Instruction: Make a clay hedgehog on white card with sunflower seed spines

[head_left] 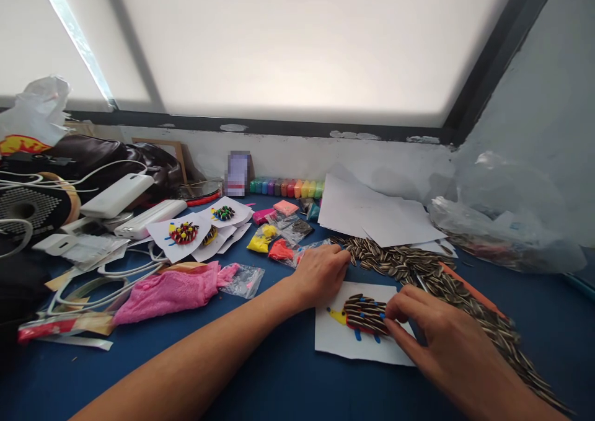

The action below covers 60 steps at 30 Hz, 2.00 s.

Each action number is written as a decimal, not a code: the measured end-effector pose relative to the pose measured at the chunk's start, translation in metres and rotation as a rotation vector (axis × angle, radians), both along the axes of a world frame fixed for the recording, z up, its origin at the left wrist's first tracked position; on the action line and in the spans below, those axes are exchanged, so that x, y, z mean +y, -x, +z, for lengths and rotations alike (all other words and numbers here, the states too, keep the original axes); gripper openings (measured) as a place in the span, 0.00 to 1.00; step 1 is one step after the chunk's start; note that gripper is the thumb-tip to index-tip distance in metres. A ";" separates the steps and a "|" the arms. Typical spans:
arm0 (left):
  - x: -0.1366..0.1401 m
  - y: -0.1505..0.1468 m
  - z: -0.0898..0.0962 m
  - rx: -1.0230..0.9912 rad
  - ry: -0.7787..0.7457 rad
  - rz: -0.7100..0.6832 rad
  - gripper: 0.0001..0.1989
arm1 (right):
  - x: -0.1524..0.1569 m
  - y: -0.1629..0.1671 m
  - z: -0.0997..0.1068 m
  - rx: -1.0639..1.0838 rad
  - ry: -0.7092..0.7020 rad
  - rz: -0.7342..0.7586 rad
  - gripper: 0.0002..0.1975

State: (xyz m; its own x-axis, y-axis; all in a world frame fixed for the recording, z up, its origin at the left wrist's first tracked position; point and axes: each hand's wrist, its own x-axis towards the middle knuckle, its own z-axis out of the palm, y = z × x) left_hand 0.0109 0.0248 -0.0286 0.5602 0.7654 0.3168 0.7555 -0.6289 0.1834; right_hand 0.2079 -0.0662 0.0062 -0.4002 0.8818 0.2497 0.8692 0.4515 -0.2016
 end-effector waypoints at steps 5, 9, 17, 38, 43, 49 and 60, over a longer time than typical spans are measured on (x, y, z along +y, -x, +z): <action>0.000 0.000 -0.001 -0.001 -0.003 -0.001 0.11 | 0.002 -0.004 -0.006 0.034 -0.026 0.021 0.06; 0.000 0.000 -0.001 -0.001 -0.013 0.000 0.11 | 0.003 -0.003 -0.005 0.057 -0.008 0.056 0.07; 0.001 0.000 -0.001 0.003 -0.017 -0.003 0.11 | 0.002 0.001 -0.008 0.077 -0.039 0.063 0.08; 0.002 0.000 -0.003 -0.021 0.000 -0.012 0.11 | 0.002 -0.004 -0.006 0.087 0.057 0.058 0.09; 0.001 0.000 -0.001 -0.013 0.002 -0.006 0.10 | 0.002 -0.001 -0.006 0.098 0.086 0.049 0.08; 0.002 0.000 -0.003 -0.020 -0.012 -0.005 0.11 | 0.002 0.000 -0.003 0.090 0.037 0.050 0.07; 0.001 0.001 0.000 -0.021 0.010 -0.012 0.11 | 0.004 0.000 -0.004 0.088 0.061 0.063 0.10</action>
State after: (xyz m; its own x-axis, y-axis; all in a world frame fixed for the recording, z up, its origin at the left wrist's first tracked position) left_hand 0.0103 0.0261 -0.0287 0.5627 0.7615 0.3216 0.7436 -0.6362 0.2055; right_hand 0.2081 -0.0625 0.0024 -0.4342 0.8701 0.2330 0.8172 0.4894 -0.3045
